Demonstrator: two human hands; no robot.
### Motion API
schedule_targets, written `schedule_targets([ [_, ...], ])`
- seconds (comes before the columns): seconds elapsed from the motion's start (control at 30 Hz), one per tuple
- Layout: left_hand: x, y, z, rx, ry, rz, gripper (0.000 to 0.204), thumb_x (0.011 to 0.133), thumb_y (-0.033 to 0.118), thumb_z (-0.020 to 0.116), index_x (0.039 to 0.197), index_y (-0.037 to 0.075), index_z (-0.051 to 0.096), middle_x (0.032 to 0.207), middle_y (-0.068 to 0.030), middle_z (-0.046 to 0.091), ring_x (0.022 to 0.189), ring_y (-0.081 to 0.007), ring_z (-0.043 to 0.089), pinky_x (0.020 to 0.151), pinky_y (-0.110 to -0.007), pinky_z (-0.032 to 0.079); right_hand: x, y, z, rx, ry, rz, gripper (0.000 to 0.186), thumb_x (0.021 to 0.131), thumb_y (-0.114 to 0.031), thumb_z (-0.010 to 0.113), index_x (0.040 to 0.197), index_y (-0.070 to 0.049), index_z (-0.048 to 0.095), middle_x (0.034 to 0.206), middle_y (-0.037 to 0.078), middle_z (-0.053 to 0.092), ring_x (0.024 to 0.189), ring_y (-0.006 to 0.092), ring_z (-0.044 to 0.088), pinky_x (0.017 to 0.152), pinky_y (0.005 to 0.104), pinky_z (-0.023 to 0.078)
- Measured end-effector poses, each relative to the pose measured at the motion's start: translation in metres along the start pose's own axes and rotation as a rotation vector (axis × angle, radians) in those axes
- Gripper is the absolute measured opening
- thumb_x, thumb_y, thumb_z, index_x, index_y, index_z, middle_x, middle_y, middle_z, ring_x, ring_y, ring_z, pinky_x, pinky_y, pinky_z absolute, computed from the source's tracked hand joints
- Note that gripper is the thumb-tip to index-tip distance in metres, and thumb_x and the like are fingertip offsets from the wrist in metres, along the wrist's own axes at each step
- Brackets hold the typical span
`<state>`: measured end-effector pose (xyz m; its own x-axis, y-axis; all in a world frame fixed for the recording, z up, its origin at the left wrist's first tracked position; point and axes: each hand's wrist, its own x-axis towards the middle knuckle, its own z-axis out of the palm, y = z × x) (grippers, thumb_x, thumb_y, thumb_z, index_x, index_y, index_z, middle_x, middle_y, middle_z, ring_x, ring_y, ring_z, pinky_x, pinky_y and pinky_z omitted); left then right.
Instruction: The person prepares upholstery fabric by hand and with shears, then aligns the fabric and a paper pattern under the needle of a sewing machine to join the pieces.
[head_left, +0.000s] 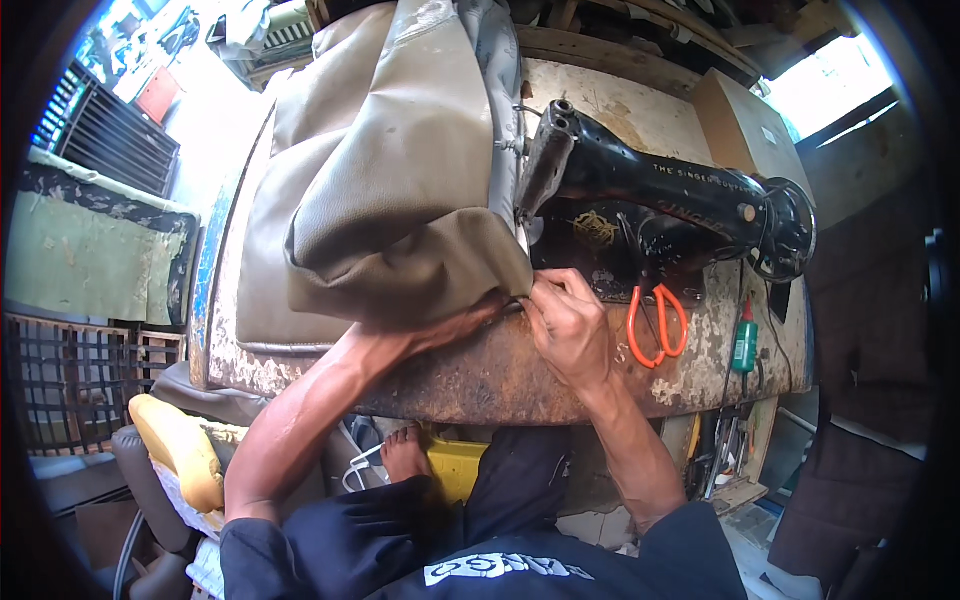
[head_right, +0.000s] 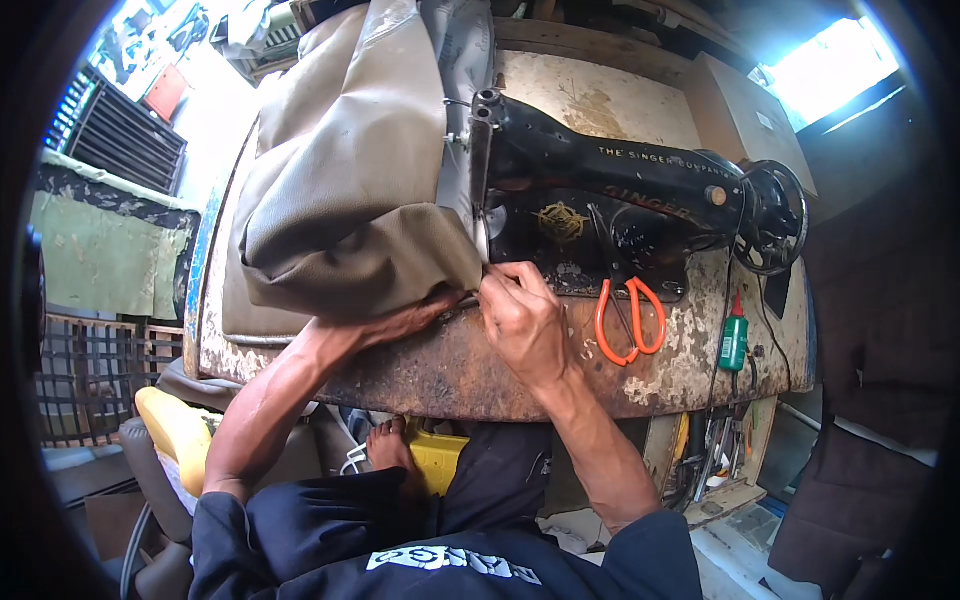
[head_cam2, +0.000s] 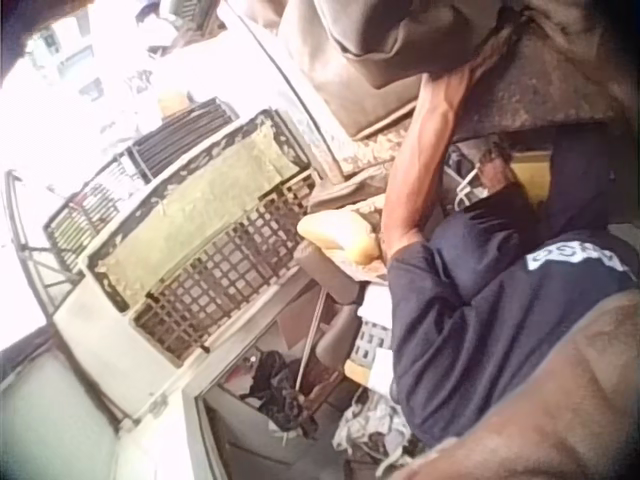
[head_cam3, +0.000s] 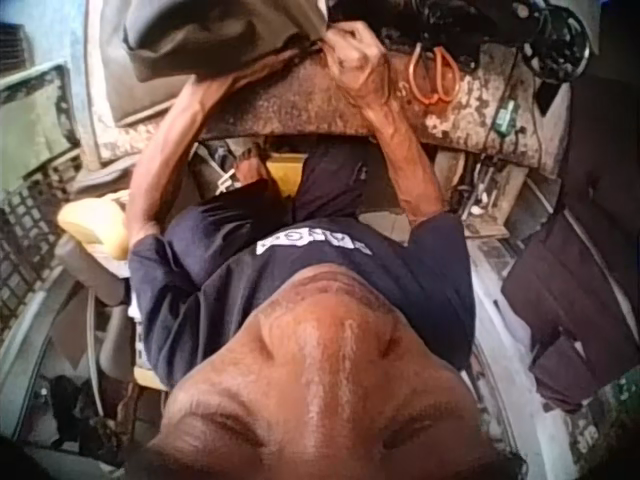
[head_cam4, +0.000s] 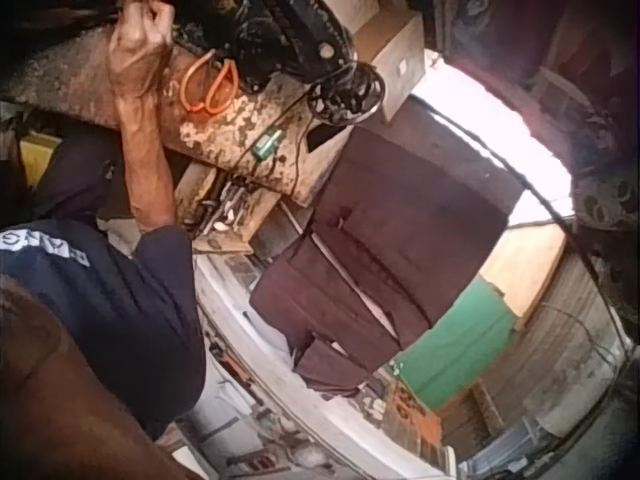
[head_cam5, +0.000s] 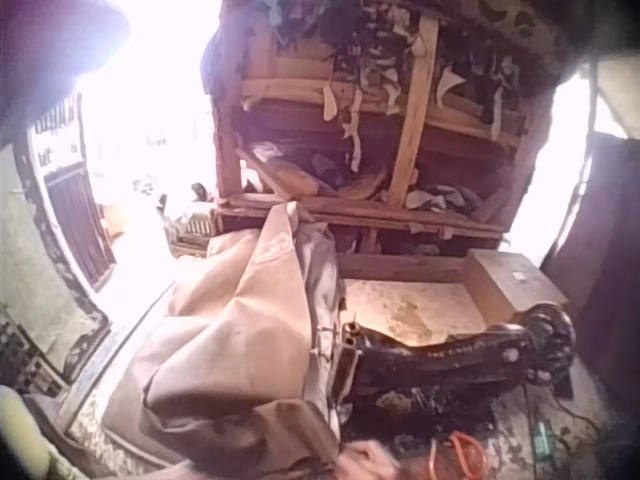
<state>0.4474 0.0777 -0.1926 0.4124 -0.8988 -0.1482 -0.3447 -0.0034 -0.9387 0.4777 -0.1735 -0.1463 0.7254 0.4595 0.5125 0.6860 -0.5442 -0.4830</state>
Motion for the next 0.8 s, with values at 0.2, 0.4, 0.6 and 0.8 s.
schedule_targets([
  [0.2,0.014,-0.056,-0.028,-1.464,-0.487,-0.583,0.065,0.107,0.037,0.046,0.166,0.016,0.03,0.171,-0.0032,0.031,0.156,-0.0175,0.032,0.132,-0.045,0.025,-0.009,0.011,0.003,0.028,0.022,-0.013,0.021,0.073,0.007,0.076,0.092,0.001,0.069,0.094,0.012,0.076,0.085,0.0291,0.067,0.075,0.0392,0.058],
  [0.4,-0.009,-0.011,-0.023,-0.294,-0.141,-0.02,0.072,0.109,0.046,0.035,0.172,0.022,0.01,0.178,0.0011,0.007,0.162,-0.0155,0.016,0.134,-0.045,0.018,-0.007,0.01,-0.007,0.027,0.001,-0.063,0.022,0.071,0.007,0.078,0.09,-0.001,0.069,0.087,0.011,0.074,0.08,0.0262,0.066,0.071,0.0387,0.057],
  [0.6,-0.007,-0.032,-0.026,-0.204,-0.172,0.018,0.072,0.107,0.049,0.042,0.169,0.02,0.019,0.174,-0.0023,0.017,0.159,-0.0186,0.023,0.132,-0.046,0.022,-0.009,0.007,-0.011,-0.147,-0.109,-0.092,0.012,0.08,-0.001,0.072,0.091,0.0,0.072,0.089,0.011,0.076,0.072,0.0229,0.062,0.064,0.036,0.053],
  [0.8,-0.002,-0.044,-0.019,0.107,-0.093,0.163,0.078,0.101,0.054,0.058,0.164,0.015,0.032,0.166,-0.0092,0.034,0.154,-0.0239,0.035,0.129,-0.047,0.027,-0.007,0.02,-0.017,-0.047,-0.205,-0.202,0.027,0.077,-0.004,0.067,0.102,0.001,0.075,0.114,0.018,0.078,0.076,0.0212,0.061,0.072,0.0346,0.053],
])
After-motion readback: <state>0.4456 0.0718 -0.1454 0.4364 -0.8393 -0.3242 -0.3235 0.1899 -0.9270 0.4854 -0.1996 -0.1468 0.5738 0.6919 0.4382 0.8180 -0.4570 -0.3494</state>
